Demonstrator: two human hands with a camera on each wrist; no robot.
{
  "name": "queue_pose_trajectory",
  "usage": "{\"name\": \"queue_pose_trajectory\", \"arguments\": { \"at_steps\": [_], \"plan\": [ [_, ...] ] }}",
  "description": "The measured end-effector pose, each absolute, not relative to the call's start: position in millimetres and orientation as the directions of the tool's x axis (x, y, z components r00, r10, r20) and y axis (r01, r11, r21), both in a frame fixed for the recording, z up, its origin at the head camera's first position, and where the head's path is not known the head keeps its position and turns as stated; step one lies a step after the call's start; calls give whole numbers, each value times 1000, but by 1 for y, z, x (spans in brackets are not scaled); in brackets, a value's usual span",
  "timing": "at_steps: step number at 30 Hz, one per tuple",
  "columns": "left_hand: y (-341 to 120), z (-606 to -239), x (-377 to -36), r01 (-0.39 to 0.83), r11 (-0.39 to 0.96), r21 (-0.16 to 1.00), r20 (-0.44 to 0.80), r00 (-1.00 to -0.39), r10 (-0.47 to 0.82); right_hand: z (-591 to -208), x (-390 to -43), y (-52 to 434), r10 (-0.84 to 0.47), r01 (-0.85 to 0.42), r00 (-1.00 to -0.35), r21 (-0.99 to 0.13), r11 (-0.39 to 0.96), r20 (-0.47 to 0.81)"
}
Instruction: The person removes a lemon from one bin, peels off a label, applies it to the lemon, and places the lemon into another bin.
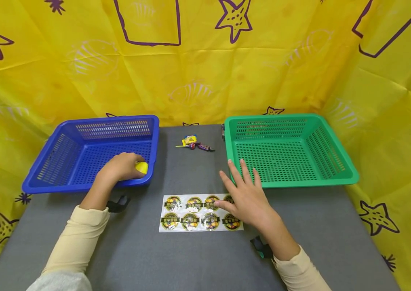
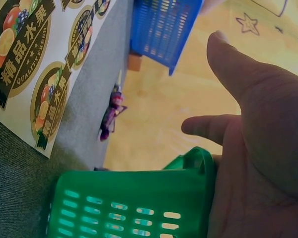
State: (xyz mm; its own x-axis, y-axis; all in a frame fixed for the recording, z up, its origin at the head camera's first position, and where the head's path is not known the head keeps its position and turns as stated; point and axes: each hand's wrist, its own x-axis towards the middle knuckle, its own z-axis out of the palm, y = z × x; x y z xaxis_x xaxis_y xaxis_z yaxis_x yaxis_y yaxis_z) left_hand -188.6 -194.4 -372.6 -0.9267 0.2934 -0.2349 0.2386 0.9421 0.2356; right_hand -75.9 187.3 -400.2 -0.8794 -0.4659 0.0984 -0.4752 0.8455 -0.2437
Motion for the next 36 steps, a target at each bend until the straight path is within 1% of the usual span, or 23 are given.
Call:
{"name": "queue_pose_trajectory", "arguments": {
  "at_steps": [9, 15, 19, 23, 27, 30, 36],
  "plan": [
    [-203, -367, -170, 225, 895, 385, -90, -956, 279, -402, -76, 187, -464, -477, -879, -236, 847, 109],
    [-205, -361, -159, 202, 848, 491, 5, -973, 230, -402, -76, 187, -463, -476, -879, -235, 848, 110],
    [-204, -355, -155, 214, 793, 571, 66, -974, 216, -402, -76, 187, -466, -480, -877, -228, 847, 115],
    [-198, -352, -154, 237, 690, 684, 116, -969, 218, -403, -77, 187, -466, -481, -877, -223, 848, 119],
    [-186, -351, -152, 238, 586, 774, 120, -965, 233, -404, -77, 187, -465, -481, -877, -221, 849, 120],
    [-169, -350, -148, 229, 548, 805, 95, -960, 262, -404, -77, 187, -466, -481, -877, -220, 849, 121],
    [-126, -362, -137, 229, 553, 801, 22, -935, 354, -404, -78, 188, -470, -485, -875, -214, 848, 121]
  ]
}}
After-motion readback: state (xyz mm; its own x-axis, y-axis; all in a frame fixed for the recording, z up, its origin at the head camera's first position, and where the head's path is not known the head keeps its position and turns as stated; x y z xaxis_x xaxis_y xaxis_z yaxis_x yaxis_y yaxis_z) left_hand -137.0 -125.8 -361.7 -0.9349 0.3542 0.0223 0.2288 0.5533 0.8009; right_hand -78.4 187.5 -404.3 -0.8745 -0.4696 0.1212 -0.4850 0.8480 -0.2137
